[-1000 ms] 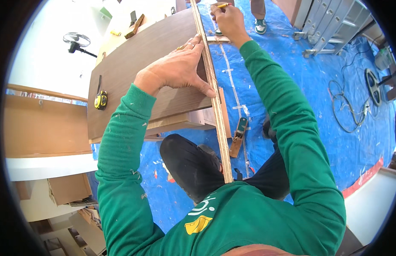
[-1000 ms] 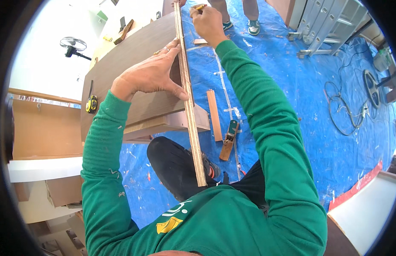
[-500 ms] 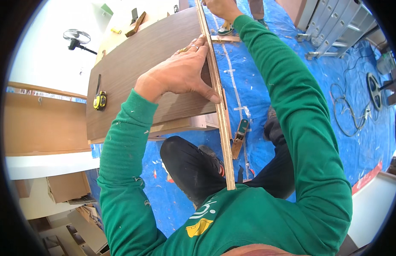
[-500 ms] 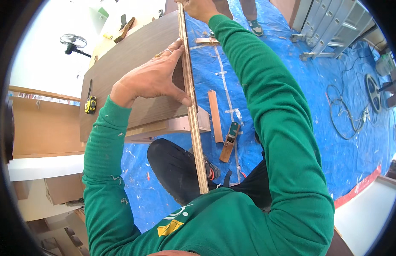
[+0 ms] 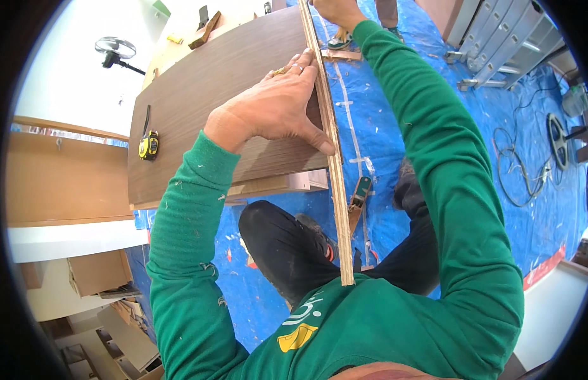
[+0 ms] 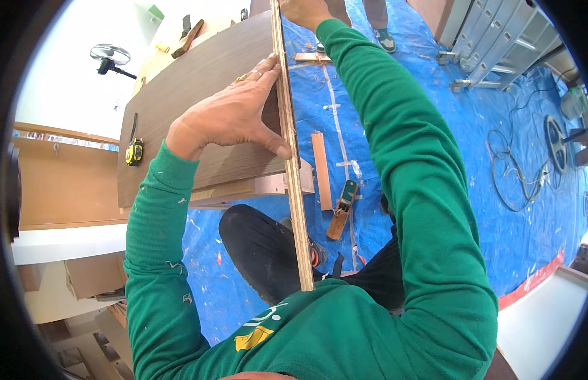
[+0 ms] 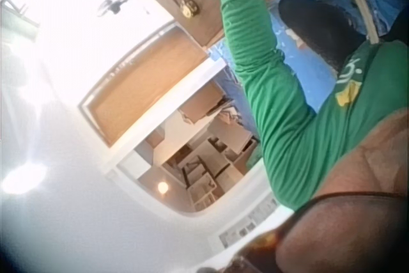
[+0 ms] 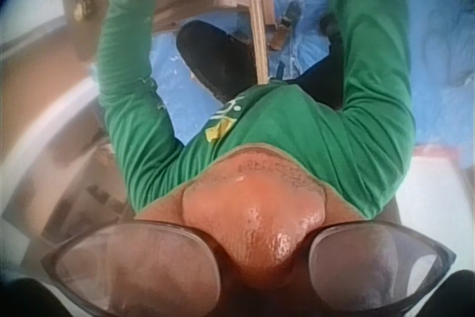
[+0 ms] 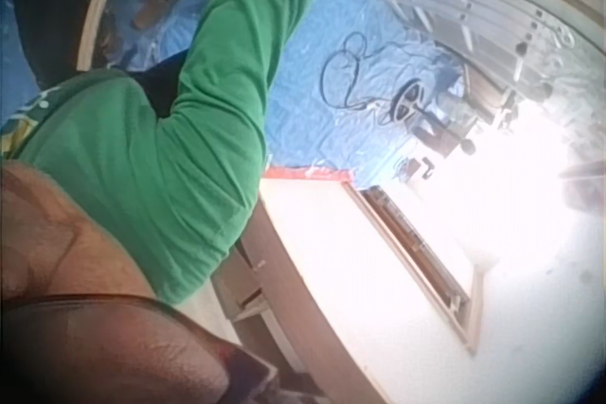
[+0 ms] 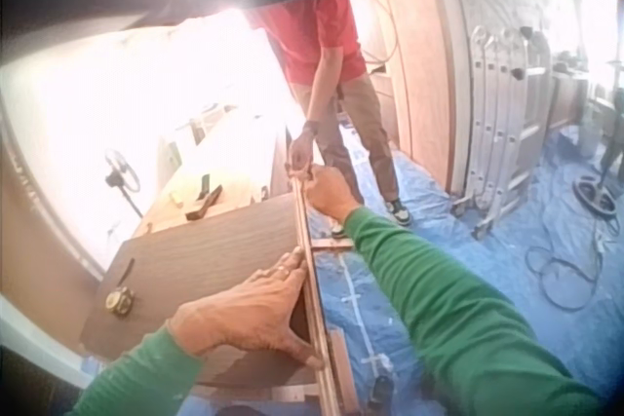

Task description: The person measures a wooden board using a tape measure and marks it with a pencil. They then use a straight wooden stick as a guide to draw a straight line across the board. Finally, they use a hand plane to smooth the edge of the board.

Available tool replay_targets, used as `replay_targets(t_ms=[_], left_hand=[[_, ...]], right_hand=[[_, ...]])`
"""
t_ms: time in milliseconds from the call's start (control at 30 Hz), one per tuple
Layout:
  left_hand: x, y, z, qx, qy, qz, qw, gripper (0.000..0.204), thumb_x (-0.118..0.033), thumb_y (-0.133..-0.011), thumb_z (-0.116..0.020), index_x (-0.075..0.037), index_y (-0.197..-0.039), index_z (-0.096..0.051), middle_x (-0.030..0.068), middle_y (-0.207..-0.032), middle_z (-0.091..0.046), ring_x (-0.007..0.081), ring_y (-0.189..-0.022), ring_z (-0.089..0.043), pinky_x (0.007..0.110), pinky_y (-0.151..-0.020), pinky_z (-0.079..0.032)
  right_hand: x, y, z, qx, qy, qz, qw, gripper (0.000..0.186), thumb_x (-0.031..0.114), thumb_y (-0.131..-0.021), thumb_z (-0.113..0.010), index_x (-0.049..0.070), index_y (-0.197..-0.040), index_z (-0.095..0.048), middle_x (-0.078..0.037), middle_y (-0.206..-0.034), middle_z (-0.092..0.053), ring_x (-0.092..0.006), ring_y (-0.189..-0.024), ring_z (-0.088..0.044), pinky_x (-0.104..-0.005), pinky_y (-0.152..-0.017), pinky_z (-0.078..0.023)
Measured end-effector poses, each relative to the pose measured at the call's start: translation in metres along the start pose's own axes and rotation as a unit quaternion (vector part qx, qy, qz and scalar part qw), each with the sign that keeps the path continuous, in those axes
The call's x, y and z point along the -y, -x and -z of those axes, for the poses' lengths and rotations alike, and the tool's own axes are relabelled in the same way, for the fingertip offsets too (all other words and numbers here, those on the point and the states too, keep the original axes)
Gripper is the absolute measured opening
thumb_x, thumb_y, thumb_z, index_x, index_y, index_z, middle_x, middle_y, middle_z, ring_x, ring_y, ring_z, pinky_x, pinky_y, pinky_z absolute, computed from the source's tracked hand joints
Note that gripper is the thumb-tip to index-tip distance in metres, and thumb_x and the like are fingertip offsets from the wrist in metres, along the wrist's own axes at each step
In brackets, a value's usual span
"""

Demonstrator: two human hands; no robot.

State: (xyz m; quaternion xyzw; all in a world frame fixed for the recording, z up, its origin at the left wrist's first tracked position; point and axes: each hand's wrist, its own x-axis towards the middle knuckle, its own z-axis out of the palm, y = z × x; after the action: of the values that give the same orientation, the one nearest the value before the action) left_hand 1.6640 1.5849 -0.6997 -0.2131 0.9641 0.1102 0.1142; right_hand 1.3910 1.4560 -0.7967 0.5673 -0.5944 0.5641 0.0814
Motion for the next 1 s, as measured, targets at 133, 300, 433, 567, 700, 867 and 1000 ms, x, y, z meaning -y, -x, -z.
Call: replay_targets(t_ms=[133,300,433,567,700,867,1000], left_hand=[[0.005,-0.003,-0.004,-0.032,-0.019,-0.036,0.999,0.154,-0.069,-0.062,-0.094,0.020,-0.161,-0.019,0.0379,-0.173,-0.017,0.0459,-0.164,-0.017,0.049,-0.134,-0.023],[0.004,-0.007,-0.005,-0.034,-0.015,-0.037,0.999,0.152,-0.062,-0.063,-0.097,0.017,-0.165,-0.016,0.0352,-0.175,-0.017,0.0424,-0.165,-0.016,0.043,-0.136,-0.019],[0.016,-0.011,-0.014,-0.048,-0.020,-0.055,0.997,0.148,-0.063,-0.065,-0.095,0.014,-0.166,-0.019,0.0355,-0.174,-0.021,0.0420,-0.165,-0.017,0.043,-0.136,-0.018],[0.002,-0.004,0.010,0.018,0.004,-0.077,0.997,0.147,-0.067,-0.068,-0.094,0.012,-0.166,-0.017,0.0388,-0.170,-0.025,0.0456,-0.161,-0.026,0.042,-0.134,-0.023],[-0.003,-0.007,0.015,0.029,0.029,-0.069,0.997,0.147,-0.065,-0.066,-0.096,0.011,-0.165,-0.019,0.0380,-0.167,-0.030,0.0456,-0.158,-0.031,0.042,-0.132,-0.026],[-0.003,-0.007,0.012,0.009,0.000,-0.059,0.998,0.151,-0.063,-0.064,-0.098,0.015,-0.164,-0.016,0.0401,-0.168,-0.029,0.0458,-0.159,-0.030,0.043,-0.131,-0.028],[-0.001,-0.004,0.011,-0.004,0.013,-0.077,0.997,0.153,-0.066,-0.064,-0.096,0.016,-0.164,-0.014,0.0411,-0.168,-0.027,0.0454,-0.160,-0.029,0.043,-0.132,-0.027]], right_hand=[[-0.001,-0.004,0.005,0.007,0.025,0.017,1.000,0.045,0.036,-0.105,-0.063,-0.007,-0.098,-0.074,-0.035,-0.093,-0.072,-0.0532,-0.095,-0.071,-0.0593,-0.084,-0.055],[0.023,0.021,0.031,0.033,0.016,0.013,0.999,0.044,0.034,-0.106,-0.061,-0.007,-0.098,-0.075,-0.035,-0.096,-0.072,-0.0531,-0.097,-0.071,-0.0591,-0.086,-0.054],[0.074,0.069,0.072,0.090,0.010,-0.017,0.996,0.043,0.033,-0.106,-0.062,-0.007,-0.099,-0.075,-0.035,-0.098,-0.072,-0.0526,-0.098,-0.071,-0.0576,-0.086,-0.055],[0.141,0.128,0.122,0.157,-0.019,-0.058,0.986,0.041,0.030,-0.106,-0.061,-0.007,-0.097,-0.075,-0.032,-0.093,-0.074,-0.0503,-0.092,-0.073,-0.0544,-0.082,-0.055],[0.182,0.201,0.162,0.120,-0.044,-0.023,0.992,0.026,0.024,-0.104,-0.069,0.000,-0.105,-0.079,-0.021,-0.074,-0.068,-0.0389,-0.070,-0.069,-0.0463,-0.066,-0.053],[0.233,0.243,0.197,0.202,-0.058,-0.155,0.965,0.024,0.020,-0.106,-0.070,-0.003,-0.108,-0.077,-0.017,-0.078,-0.069,-0.0245,-0.071,-0.068,-0.0375,-0.066,-0.052],[0.227,0.259,0.193,0.180,-0.058,-0.133,0.973,0.024,0.021,-0.107,-0.071,-0.002,-0.111,-0.076,-0.012,-0.083,-0.072,-0.0171,-0.074,-0.067,-0.0328,-0.068,-0.053]])
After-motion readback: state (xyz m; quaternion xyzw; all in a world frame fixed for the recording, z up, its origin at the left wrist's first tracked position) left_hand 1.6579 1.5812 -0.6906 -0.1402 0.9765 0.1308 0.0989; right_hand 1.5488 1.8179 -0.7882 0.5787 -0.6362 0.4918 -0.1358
